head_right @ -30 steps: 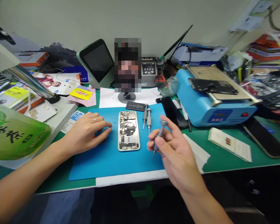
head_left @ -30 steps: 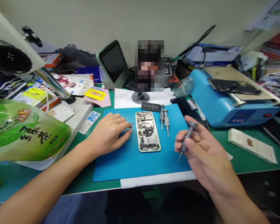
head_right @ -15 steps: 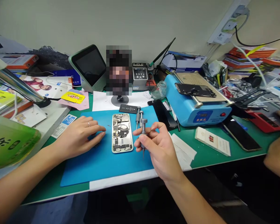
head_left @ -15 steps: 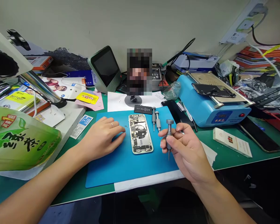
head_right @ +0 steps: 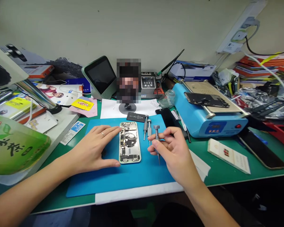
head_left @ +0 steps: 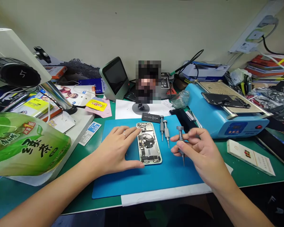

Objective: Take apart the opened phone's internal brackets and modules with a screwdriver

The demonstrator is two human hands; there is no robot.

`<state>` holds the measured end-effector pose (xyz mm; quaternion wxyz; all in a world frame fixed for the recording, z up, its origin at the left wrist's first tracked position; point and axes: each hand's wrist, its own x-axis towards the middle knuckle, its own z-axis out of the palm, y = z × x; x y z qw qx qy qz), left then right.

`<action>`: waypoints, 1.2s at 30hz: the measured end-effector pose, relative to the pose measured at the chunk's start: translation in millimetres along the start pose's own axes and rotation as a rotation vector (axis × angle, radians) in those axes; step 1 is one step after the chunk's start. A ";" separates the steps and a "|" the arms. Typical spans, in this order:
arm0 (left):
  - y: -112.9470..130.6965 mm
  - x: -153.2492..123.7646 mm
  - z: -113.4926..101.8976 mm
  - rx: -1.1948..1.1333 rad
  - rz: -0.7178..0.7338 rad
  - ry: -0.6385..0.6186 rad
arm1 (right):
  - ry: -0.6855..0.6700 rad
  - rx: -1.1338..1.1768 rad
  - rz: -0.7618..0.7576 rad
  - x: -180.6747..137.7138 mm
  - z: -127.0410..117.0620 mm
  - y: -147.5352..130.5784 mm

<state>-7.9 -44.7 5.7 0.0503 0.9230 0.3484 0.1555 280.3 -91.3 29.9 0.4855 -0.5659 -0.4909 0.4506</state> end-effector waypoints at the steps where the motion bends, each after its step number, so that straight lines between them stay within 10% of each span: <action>1: 0.4 0.3 1.0 0.004 -0.007 -0.008 | 0.000 -0.157 -0.046 5.2 -5.0 0.8; 6: 1.7 2.7 1.0 0.017 -0.043 -0.038 | -0.056 -1.150 -0.299 39.3 -21.2 0.7; 9: 2.0 3.8 -0.1 0.016 -0.055 -0.050 | -0.121 -1.360 -0.346 55.6 -17.9 -0.2; 36: 1.6 2.9 3.2 0.055 -0.022 -0.070 | -0.081 -1.053 -0.245 67.6 -8.5 8.3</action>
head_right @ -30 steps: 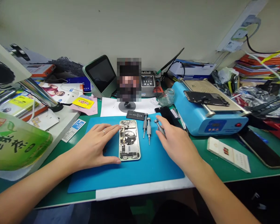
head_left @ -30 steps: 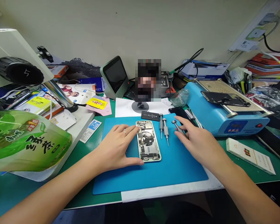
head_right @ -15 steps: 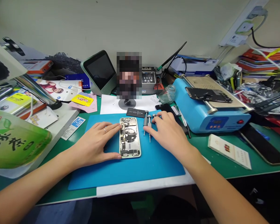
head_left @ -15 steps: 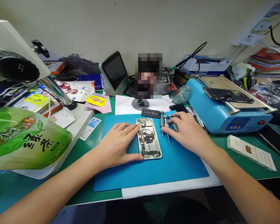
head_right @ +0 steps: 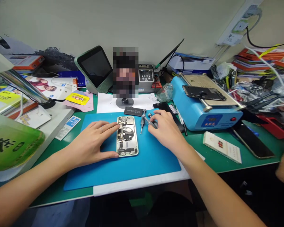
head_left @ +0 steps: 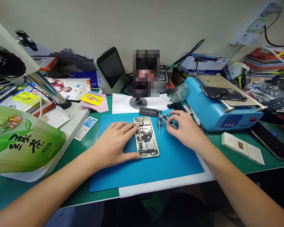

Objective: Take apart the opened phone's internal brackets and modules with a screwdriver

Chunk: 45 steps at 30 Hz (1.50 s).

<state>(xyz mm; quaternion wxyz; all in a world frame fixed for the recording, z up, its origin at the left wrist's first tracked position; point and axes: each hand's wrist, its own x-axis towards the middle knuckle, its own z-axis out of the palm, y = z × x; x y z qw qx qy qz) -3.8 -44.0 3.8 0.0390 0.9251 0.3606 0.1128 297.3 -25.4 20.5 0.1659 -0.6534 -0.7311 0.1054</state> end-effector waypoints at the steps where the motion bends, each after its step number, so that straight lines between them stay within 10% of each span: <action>1: 0.1 0.1 0.1 0.004 -0.001 0.000 | 0.030 0.023 -0.002 -2.2 -0.8 0.1; 12: -1.5 -2.8 7.5 0.010 0.005 0.028 | 0.429 0.331 -0.343 -64.5 6.5 -1.9; 28: -0.9 -3.1 7.4 -0.026 -0.010 0.024 | 0.450 0.374 -0.377 -74.4 5.3 -10.7; 36: 1.2 0.0 3.5 0.009 0.002 0.005 | 0.044 0.224 0.047 -50.4 -11.7 -22.5; 45: 3.1 0.0 1.6 0.017 -0.007 -0.014 | -0.250 -0.039 -0.018 -17.5 -7.5 -24.4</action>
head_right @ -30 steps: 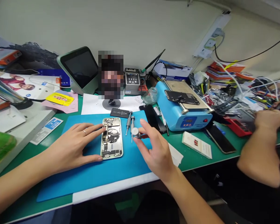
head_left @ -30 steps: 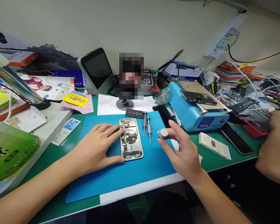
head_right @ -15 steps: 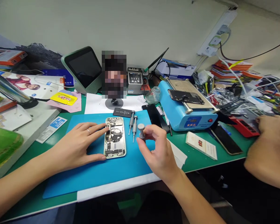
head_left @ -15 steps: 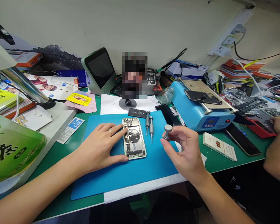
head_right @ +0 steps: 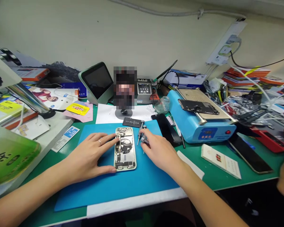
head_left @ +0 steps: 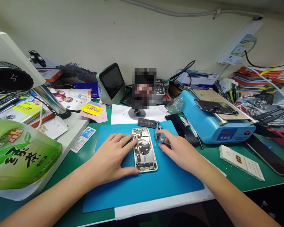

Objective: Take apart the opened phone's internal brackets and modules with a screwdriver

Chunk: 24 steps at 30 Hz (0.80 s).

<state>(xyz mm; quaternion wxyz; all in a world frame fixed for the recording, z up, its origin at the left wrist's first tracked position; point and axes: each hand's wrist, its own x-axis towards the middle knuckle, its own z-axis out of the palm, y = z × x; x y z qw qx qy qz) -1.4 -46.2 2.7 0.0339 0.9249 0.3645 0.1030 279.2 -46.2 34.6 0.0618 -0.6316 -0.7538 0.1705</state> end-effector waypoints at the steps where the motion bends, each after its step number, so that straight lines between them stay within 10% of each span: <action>1: 0.1 0.0 0.2 -0.006 -0.002 0.001 | -0.004 -0.013 -0.009 1.2 0.8 1.0; 24: -0.4 -0.2 1.3 -0.040 -0.011 0.014 | -0.106 -0.209 -0.068 23.9 -19.2 26.8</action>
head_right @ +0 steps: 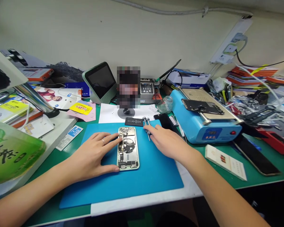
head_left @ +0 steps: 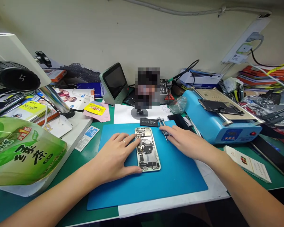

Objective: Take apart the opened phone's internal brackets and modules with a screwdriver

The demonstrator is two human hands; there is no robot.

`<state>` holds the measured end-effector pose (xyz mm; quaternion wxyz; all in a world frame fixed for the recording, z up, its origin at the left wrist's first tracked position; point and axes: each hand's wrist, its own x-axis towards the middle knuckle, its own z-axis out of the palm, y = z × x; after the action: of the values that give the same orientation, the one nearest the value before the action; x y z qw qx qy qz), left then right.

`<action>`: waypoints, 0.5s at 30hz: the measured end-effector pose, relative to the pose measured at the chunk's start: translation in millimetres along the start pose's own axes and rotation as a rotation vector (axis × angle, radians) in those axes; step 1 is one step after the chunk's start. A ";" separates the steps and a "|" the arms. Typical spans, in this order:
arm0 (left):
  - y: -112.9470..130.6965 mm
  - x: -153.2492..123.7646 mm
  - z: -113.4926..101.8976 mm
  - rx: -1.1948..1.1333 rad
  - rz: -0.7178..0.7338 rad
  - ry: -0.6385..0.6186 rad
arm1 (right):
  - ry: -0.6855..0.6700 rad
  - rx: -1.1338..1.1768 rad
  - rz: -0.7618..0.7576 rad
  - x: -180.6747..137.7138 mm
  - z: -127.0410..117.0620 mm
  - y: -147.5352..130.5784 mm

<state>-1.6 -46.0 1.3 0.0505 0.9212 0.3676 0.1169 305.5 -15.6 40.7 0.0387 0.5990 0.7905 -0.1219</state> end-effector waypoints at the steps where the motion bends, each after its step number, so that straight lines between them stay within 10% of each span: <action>1: 0.0 0.0 -0.1 0.005 0.001 -0.003 | -0.009 0.004 -0.003 0.2 0.0 2.3; 15: -0.6 0.7 -1.7 0.016 0.013 -0.025 | 0.100 0.020 0.120 7.6 12.6 -0.4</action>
<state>-1.9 -45.1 3.0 0.0468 0.9254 0.3619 0.1026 301.9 -11.6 27.0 0.0002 0.6508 0.7530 -0.0969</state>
